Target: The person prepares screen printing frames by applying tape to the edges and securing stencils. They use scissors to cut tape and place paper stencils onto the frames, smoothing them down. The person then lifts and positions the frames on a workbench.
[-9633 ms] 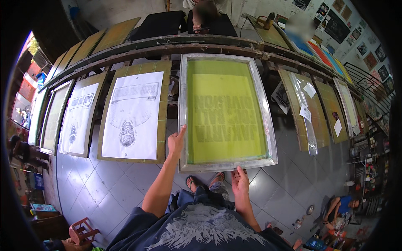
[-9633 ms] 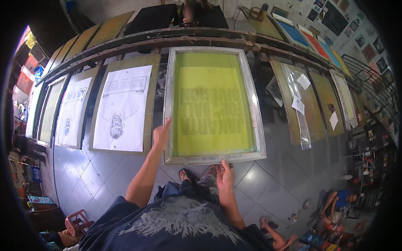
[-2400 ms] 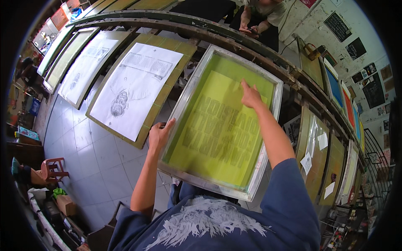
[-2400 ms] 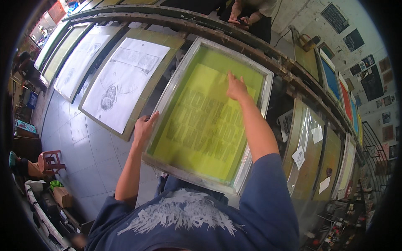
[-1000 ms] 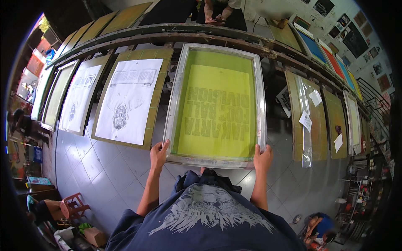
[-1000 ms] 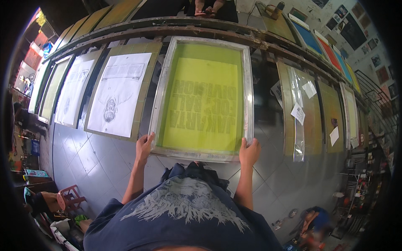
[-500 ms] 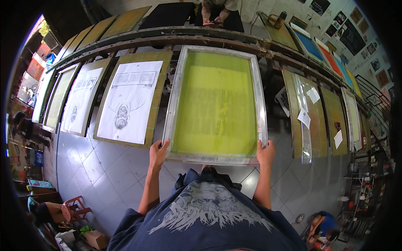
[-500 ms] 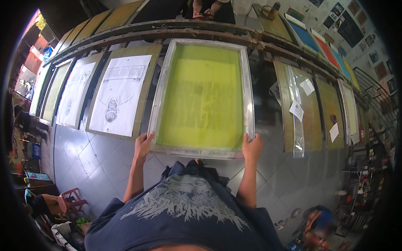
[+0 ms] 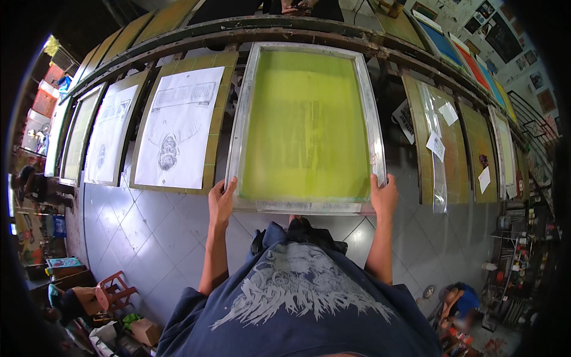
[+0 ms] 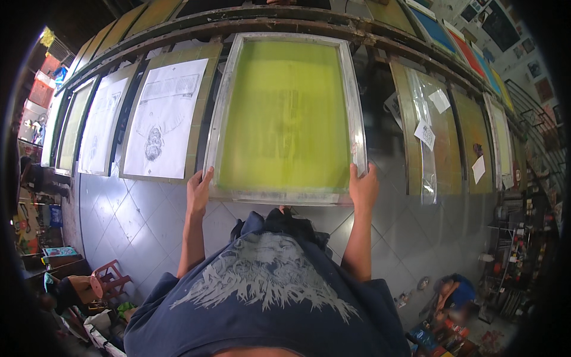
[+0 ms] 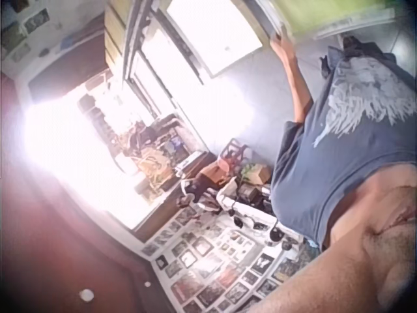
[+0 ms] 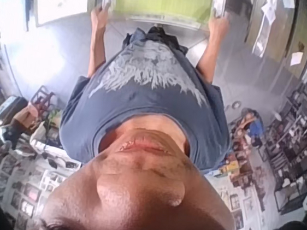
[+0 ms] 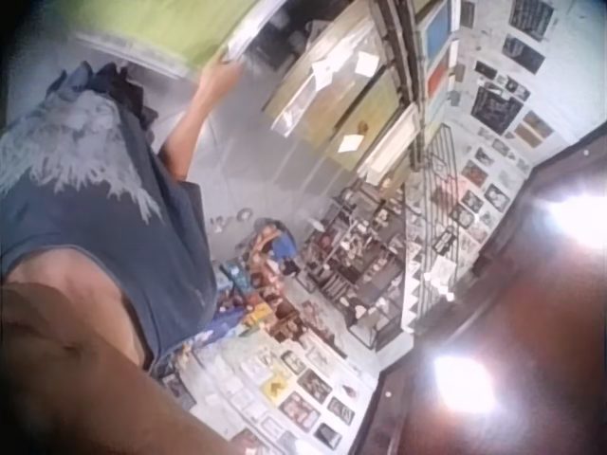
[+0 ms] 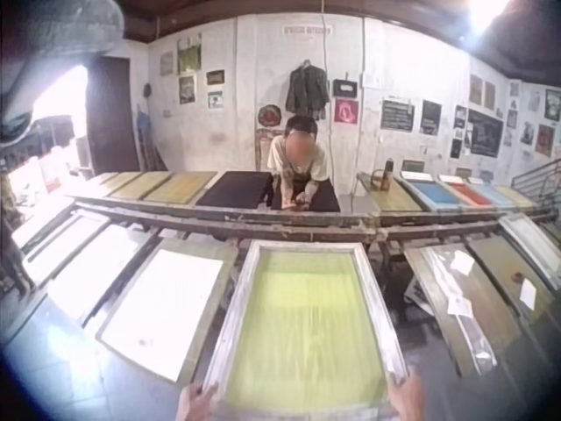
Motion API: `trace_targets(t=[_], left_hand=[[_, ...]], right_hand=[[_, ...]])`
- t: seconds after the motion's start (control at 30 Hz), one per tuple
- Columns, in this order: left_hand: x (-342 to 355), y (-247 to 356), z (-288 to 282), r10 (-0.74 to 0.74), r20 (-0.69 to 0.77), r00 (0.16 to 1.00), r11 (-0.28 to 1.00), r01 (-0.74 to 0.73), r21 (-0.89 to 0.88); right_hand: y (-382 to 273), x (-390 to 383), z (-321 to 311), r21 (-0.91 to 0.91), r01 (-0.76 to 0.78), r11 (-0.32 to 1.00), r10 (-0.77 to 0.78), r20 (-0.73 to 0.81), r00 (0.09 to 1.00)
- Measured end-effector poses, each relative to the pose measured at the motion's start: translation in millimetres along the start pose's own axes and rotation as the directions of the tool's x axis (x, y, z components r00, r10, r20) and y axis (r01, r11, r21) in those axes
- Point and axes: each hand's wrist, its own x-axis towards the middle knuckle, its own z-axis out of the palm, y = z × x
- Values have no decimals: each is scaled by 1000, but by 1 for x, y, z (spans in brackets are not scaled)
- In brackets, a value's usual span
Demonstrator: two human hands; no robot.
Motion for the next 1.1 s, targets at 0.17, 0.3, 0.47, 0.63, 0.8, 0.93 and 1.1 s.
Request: trace_targets(t=[0.17, 0.3, 0.47, 0.63, 0.8, 0.93, 1.1], left_hand=[[-2, 4, 4, -21, -25, 999, 1000, 22, 19], [-2, -7, 9, -36, -66, 997, 998, 40, 57], [-9, -25, 16, -3, -107, 994, 999, 8, 44], [-13, -24, 21, 36, -165, 986, 997, -45, -55], [-10, -5, 23, 82, -225, 971, 991, -105, -88], [-3, 12, 25, 207, -280, 937, 954, -258, -156], [22, 30, 23, 290, -316, 903, 918, -356, -177]], right_hand=[[0, 3, 0, 12, 20, 1000, -19, -12, 1000], [6, 1, -2, 90, 42, 995, -38, -37, 999], [2, -7, -11, 115, 70, 991, -55, -128, 990], [-19, -15, -38, 295, 85, 952, -47, -134, 990], [-46, -14, -67, 364, 209, 907, -93, -311, 946], [-63, -13, -91, 478, 327, 815, -130, -400, 907], [-89, -23, -116, 620, 456, 638, -151, -480, 864]])
